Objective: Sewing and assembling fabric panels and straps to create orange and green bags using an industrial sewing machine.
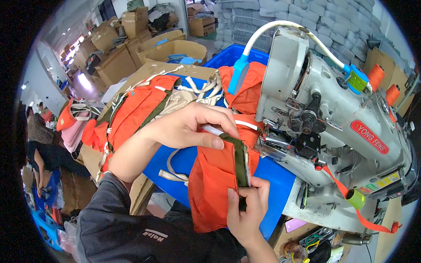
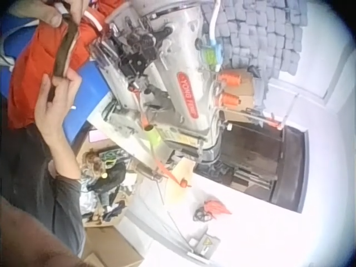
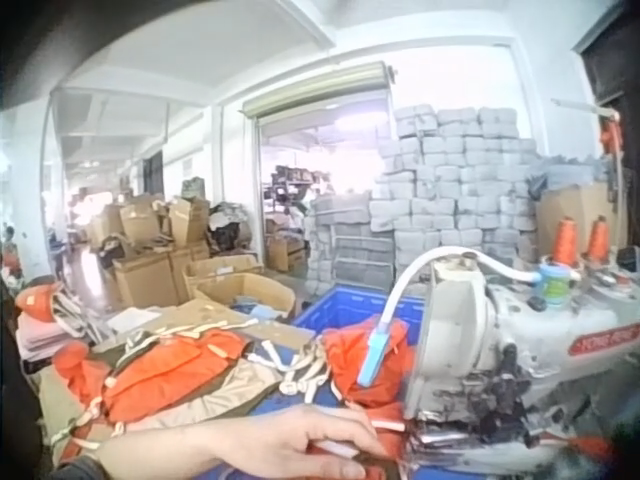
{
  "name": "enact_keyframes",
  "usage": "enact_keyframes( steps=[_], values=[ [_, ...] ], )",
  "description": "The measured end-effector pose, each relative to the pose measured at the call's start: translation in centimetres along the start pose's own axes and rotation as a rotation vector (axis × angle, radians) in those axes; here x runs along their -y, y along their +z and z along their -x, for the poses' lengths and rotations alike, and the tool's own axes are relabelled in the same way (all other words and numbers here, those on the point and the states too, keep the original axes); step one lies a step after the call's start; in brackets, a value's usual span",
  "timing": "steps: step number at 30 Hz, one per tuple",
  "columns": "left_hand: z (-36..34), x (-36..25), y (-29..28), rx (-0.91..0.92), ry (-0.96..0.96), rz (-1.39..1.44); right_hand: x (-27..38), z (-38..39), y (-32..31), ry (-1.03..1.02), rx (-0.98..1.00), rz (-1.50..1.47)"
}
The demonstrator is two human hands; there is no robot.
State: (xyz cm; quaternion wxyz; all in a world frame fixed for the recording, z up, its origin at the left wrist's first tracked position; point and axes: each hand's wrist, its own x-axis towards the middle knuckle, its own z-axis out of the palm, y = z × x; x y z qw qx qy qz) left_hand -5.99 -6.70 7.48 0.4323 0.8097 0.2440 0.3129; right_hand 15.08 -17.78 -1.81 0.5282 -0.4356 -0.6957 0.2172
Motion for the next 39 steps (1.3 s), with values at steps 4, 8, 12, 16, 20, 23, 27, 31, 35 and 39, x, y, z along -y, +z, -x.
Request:
enact_keyframes(
  steps=[4,8,12,16,20,23,27,31,35,39],
  values=[
    [-0.3,0.4,0.1,0.001,0.030,0.067,0.3,0.2,-0.1,-0.036,-0.014,0.028],
    [-0.2,0.7,1.0,-0.102,-0.007,0.046,1.0,0.5,-0.3,-0.079,-0.041,0.083],
    [0.1,0.5,1.8,-0.212,0.085,-0.089,1.4,0.9,-0.4,-0.078,-0.039,0.165],
    [0.9,0.2,2.1,-0.343,0.147,-0.197,1.1,1.0,0.0,-0.038,-0.013,0.140],
    [1.1,-2.1,1.2,-0.414,0.263,-0.490,1.7,1.1,3.9,-0.046,-0.074,-0.100],
    [0.6,-3.2,1.1,-0.393,0.314,-0.562,2.5,0.6,4.5,-0.036,-0.040,-0.291],
    [0.4,1.6,2.7,-0.288,0.188,-0.466,-1.0,2.4,4.7,0.224,0.003,-0.299],
    [0.9,3.2,5.3,-0.317,0.153,-0.284,-3.0,3.2,2.0,0.148,0.087,-0.064],
    [1.2,2.6,5.9,-0.326,0.142,-0.265,0.3,-0.8,1.0,0.161,-0.111,-0.176],
    [1.4,2.6,5.8,-0.346,0.158,-0.246,-0.2,-2.4,1.1,0.062,-0.089,-0.143]
  ],
)
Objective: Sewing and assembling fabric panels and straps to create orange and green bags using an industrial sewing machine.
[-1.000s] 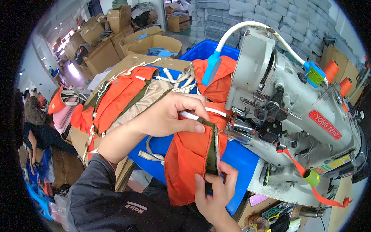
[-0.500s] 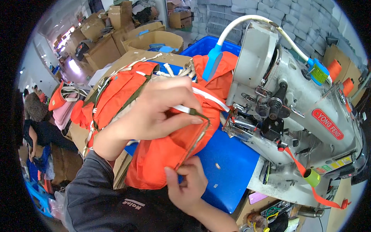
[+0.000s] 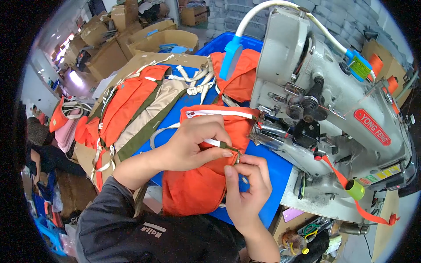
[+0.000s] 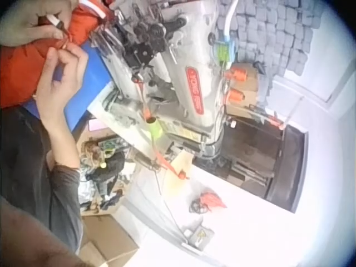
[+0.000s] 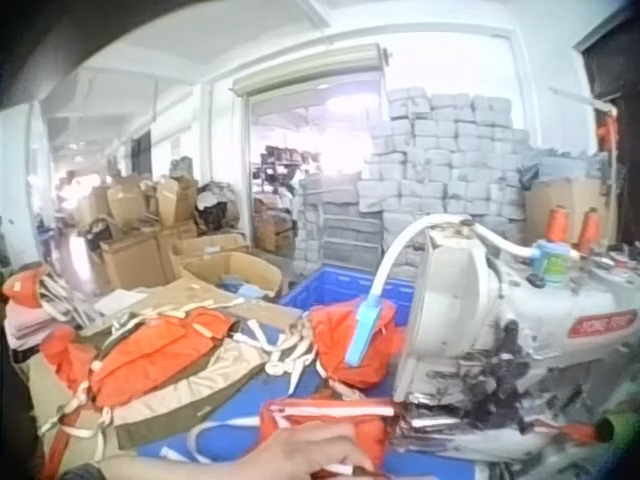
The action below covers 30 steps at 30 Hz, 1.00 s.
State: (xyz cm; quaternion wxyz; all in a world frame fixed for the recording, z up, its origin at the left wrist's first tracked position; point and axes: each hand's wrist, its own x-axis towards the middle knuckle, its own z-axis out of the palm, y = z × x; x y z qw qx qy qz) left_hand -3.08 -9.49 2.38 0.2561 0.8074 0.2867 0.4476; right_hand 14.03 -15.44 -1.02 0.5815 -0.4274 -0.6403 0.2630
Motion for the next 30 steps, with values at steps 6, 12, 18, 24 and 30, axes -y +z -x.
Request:
enact_keyframes(
  steps=[6,12,18,24,30],
  values=[
    [-0.4,-0.5,-1.4,0.077,-0.001,-0.020,-0.3,-0.2,0.5,-0.053,-0.046,0.011],
    [-0.9,-0.7,-2.5,0.256,-0.019,0.009,-0.3,-0.3,0.6,-0.057,-0.061,-0.010],
    [-1.7,-0.2,-2.5,0.256,-0.037,0.174,0.2,-0.4,0.6,-0.102,-0.069,0.030],
    [-1.2,-0.5,-1.9,0.167,-0.080,0.127,-0.1,-0.4,0.6,-0.099,-0.082,0.022],
    [-0.7,-0.4,-1.3,0.147,-0.044,0.153,0.6,-0.6,1.1,0.094,-0.137,-0.320]
  ],
)
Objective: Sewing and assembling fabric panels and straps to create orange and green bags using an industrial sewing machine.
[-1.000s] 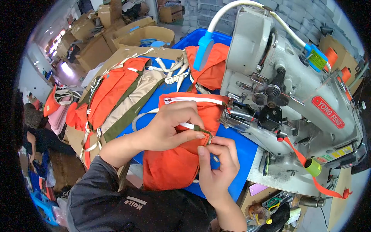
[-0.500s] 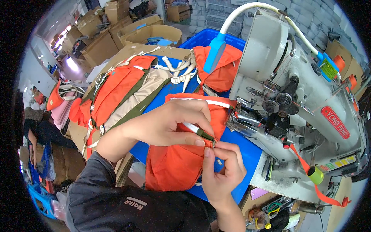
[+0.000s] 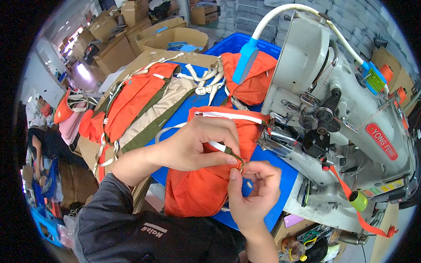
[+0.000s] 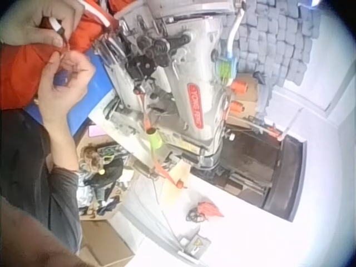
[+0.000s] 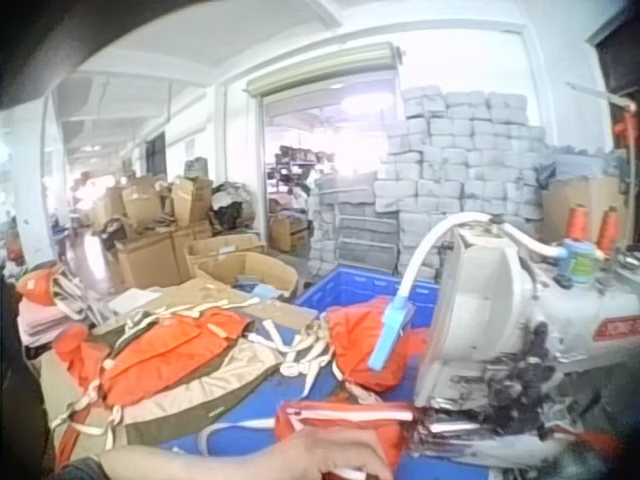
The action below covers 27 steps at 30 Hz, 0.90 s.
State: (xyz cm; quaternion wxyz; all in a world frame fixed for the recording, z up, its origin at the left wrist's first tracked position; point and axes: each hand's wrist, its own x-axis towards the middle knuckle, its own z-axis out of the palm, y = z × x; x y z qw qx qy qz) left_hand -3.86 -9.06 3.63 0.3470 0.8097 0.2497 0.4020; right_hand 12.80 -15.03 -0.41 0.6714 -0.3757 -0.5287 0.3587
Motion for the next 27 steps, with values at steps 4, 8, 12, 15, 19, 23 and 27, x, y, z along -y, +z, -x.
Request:
enact_keyframes(
  steps=[4,8,12,15,19,23,27],
  values=[
    [0.3,-0.2,0.2,-0.010,0.007,-0.029,-0.2,-0.5,-0.6,-0.006,0.061,0.080],
    [0.6,-0.2,0.4,-0.043,0.037,-0.055,-0.3,-0.4,-1.4,-0.156,0.215,0.295],
    [0.5,-0.2,0.1,-0.008,0.089,-0.159,-0.3,-0.2,-1.2,-0.147,0.183,0.275],
    [0.0,-0.2,-0.5,0.054,0.118,-0.139,-0.6,-0.3,-1.3,-0.174,0.155,0.269],
    [-0.3,0.3,0.1,0.055,0.052,-0.093,-1.2,-0.9,-1.5,-0.253,0.108,0.306],
    [0.7,0.4,-0.2,-0.028,0.069,-0.135,-1.1,-0.8,-0.5,-0.187,0.138,0.284],
    [0.2,1.5,0.7,-0.058,0.281,-0.083,-1.9,0.4,-1.2,-0.221,0.004,0.389]
  ],
)
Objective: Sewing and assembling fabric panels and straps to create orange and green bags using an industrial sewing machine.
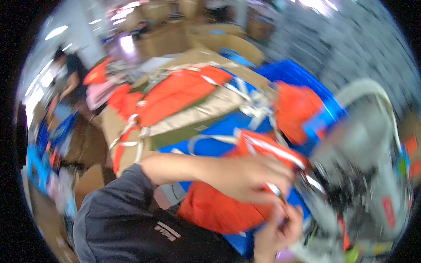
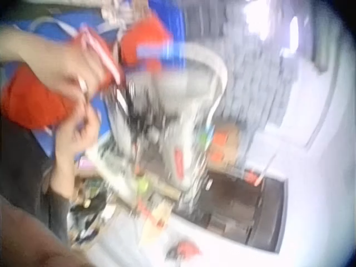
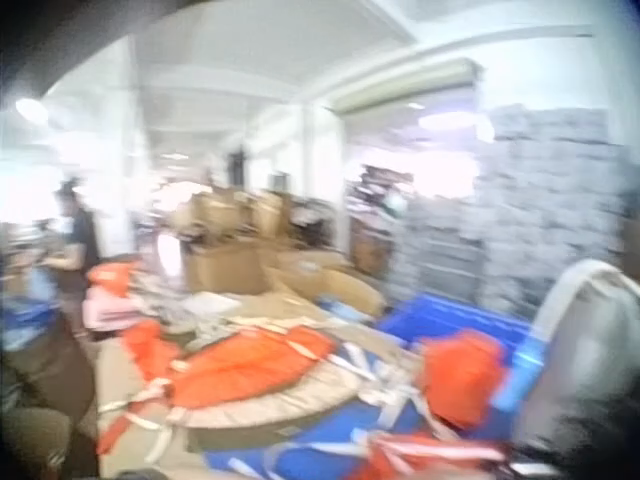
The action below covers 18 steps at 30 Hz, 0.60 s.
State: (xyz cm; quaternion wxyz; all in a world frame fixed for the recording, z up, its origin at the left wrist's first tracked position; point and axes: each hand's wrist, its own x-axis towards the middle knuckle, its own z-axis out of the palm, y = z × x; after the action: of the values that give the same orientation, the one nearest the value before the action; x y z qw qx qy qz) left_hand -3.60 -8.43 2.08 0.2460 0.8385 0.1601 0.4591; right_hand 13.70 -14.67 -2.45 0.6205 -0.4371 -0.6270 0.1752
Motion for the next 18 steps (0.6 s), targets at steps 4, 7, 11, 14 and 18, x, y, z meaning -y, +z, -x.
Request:
enact_keyframes(
  steps=[4,7,11,14,18],
  values=[
    [-0.7,0.4,1.4,-0.007,0.110,0.067,0.7,0.1,-0.8,0.104,-0.015,-0.040],
    [-0.8,0.7,1.7,-0.083,0.092,-0.057,1.8,0.1,-0.6,0.073,0.012,-0.018],
    [-0.7,-0.2,1.2,-0.066,0.115,0.012,1.1,-0.1,-0.9,0.099,0.044,0.021],
    [-1.0,-0.1,1.5,-0.082,0.130,-0.018,0.6,-0.4,-0.7,0.088,0.027,-0.049],
    [-1.0,0.5,2.1,-0.105,0.119,-0.065,0.8,-0.6,-0.5,0.105,0.003,-0.054]
  ],
)
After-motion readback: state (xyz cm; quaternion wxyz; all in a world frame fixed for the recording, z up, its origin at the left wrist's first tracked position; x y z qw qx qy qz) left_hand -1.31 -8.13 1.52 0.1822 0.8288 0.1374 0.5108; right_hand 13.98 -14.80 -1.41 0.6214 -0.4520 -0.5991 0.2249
